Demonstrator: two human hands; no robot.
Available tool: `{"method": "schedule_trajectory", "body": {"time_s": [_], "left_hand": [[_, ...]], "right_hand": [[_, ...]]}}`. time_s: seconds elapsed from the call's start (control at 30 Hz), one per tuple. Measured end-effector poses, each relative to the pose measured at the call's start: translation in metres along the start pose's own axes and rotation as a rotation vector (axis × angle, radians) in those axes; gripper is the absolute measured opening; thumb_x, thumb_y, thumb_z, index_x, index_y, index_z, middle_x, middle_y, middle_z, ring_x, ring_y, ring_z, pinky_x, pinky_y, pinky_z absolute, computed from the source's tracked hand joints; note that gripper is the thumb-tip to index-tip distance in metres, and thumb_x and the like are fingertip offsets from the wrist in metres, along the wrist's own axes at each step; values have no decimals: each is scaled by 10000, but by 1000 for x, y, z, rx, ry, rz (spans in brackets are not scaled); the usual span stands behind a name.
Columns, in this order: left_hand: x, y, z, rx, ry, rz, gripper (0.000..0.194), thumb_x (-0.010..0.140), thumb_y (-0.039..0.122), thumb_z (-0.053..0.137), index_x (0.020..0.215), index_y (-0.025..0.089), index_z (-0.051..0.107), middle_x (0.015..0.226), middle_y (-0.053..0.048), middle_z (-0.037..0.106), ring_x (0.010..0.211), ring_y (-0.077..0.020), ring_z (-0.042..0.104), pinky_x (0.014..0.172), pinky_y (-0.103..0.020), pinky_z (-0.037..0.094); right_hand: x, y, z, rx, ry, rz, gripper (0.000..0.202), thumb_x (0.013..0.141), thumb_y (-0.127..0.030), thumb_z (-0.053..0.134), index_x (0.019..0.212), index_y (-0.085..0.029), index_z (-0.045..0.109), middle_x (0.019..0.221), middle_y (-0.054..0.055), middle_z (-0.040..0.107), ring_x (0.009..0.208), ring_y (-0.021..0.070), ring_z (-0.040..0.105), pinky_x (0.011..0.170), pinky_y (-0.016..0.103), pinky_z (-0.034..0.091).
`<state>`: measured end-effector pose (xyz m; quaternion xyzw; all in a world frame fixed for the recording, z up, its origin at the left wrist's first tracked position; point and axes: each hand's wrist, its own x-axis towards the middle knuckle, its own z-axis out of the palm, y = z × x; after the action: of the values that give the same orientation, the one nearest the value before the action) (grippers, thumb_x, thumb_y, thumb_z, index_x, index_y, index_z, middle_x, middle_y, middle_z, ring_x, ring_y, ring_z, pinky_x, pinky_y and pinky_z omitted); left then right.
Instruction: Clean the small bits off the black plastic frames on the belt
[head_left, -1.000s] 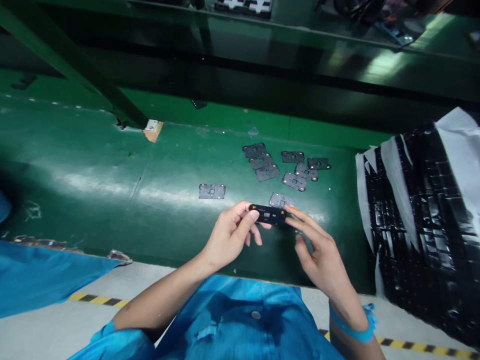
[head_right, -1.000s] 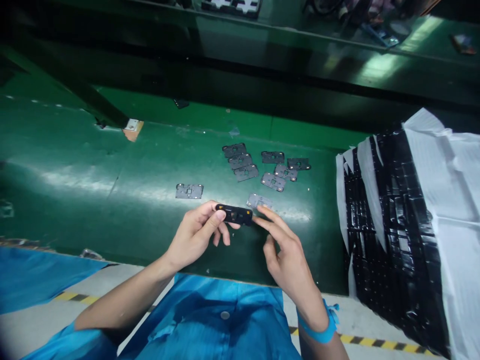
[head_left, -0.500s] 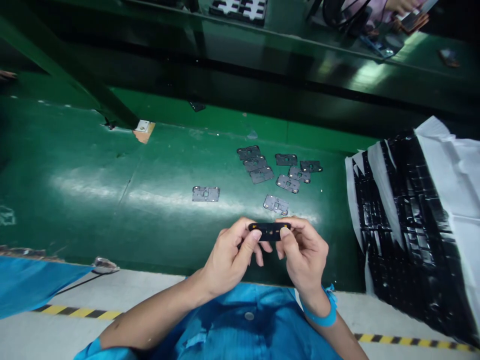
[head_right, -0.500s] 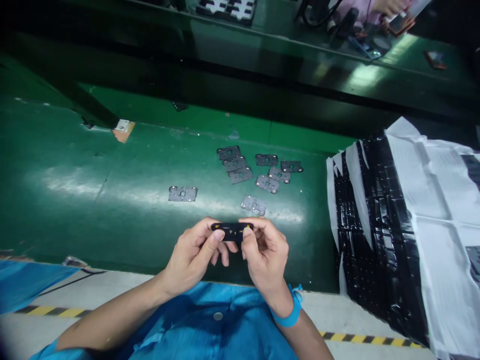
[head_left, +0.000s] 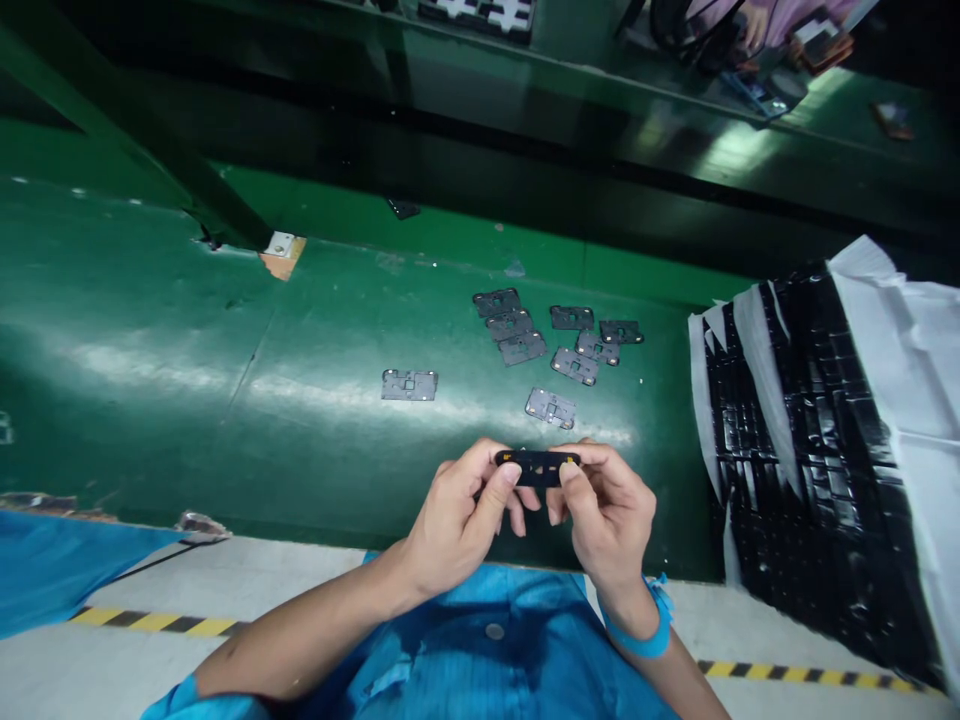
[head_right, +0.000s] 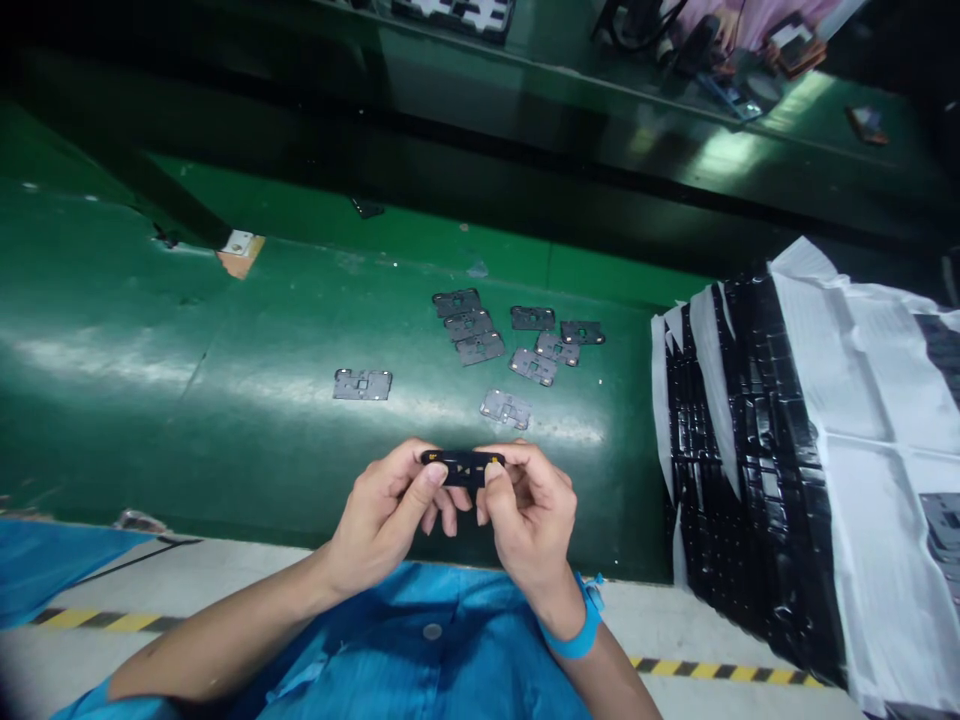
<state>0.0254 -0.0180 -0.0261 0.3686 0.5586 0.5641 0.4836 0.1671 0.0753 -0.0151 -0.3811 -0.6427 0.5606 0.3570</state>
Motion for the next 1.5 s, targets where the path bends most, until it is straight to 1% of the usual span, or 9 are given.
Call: {"method": "schedule_trajectory", "body": {"time_s": [0.27, 0.57, 0.73, 0.93, 1.0, 1.1, 1.23, 1.33, 1.5], "left_hand": [[-1, -4, 3, -27, 20, 6, 264, 1150, 396, 471, 1032, 181, 567, 791, -25, 771, 587, -111, 715, 534, -192, 523], [-1, -1, 1, 15, 23, 36, 268, 1149, 368, 469, 988, 182, 574, 754, 0, 729, 546, -93, 680, 532, -197, 503], [-2, 0, -1, 71, 15, 69, 248, 1151, 330, 460, 980, 188, 569, 734, 21, 696, 538, -76, 641, 553, -194, 489], [-4, 0, -3, 120, -15, 104, 222, 1147, 296, 452, 980, 196, 560, 750, 28, 670, 562, -77, 621, 586, -195, 487], [-5, -1, -4, 129, -22, 104, 214, 1145, 294, 454, 988, 197, 562, 748, 33, 662, 556, -74, 602, 587, -193, 483], [-5, -2, -7, 138, -30, 93, 206, 1144, 291, 459, 1000, 195, 571, 750, 35, 657, 557, -71, 591, 591, -191, 477], [-6, -3, -11, 159, -30, 71, 217, 1143, 292, 459, 988, 194, 576, 738, 38, 642, 544, -70, 569, 573, -194, 451], [-7, -1, -12, 209, -22, 91, 203, 1136, 268, 461, 988, 195, 578, 735, 46, 623, 547, -69, 553, 580, -200, 437], [-6, 2, -9, 250, -19, 158, 214, 1125, 233, 449, 948, 197, 564, 725, 51, 580, 569, -72, 522, 585, -204, 408]], "right_hand": [[-5, 8, -2, 24, 5, 5, 145, 1061, -275, 629, 1020, -208, 750, 623, -32, 616, 440, 111, 568, 431, 228, 469], [-3, 6, 2, 12, 27, -35, 204, 1062, -348, 640, 976, -195, 745, 586, -51, 575, 374, 94, 528, 388, 218, 431], [-4, 8, 0, 34, 7, 17, 224, 1069, -357, 633, 956, -190, 731, 561, -63, 540, 373, 88, 504, 393, 211, 411], [-5, 13, 0, 95, 37, 76, 296, 1031, -430, 684, 853, -193, 678, 604, -45, 558, 395, 67, 400, 370, 202, 297], [-5, 13, 0, 112, 33, 108, 304, 1028, -440, 688, 849, -194, 677, 584, -55, 529, 396, 68, 387, 370, 200, 285], [-4, 9, 1, 126, 11, 134, 288, 1040, -426, 680, 876, -191, 702, 555, -67, 495, 391, 71, 399, 375, 194, 292], [-3, 4, 0, 156, -50, 141, 254, 1061, -389, 657, 930, -183, 725, 574, -61, 520, 407, 69, 436, 408, 193, 335], [-4, 4, 0, 146, -85, 151, 225, 1069, -365, 648, 972, -184, 741, 578, -62, 520, 430, 72, 448, 436, 196, 358], [-5, 16, 3, 219, 0, 191, 271, 1032, -407, 699, 859, -198, 702, 592, -71, 454, 442, 59, 350, 413, 186, 278]]}}
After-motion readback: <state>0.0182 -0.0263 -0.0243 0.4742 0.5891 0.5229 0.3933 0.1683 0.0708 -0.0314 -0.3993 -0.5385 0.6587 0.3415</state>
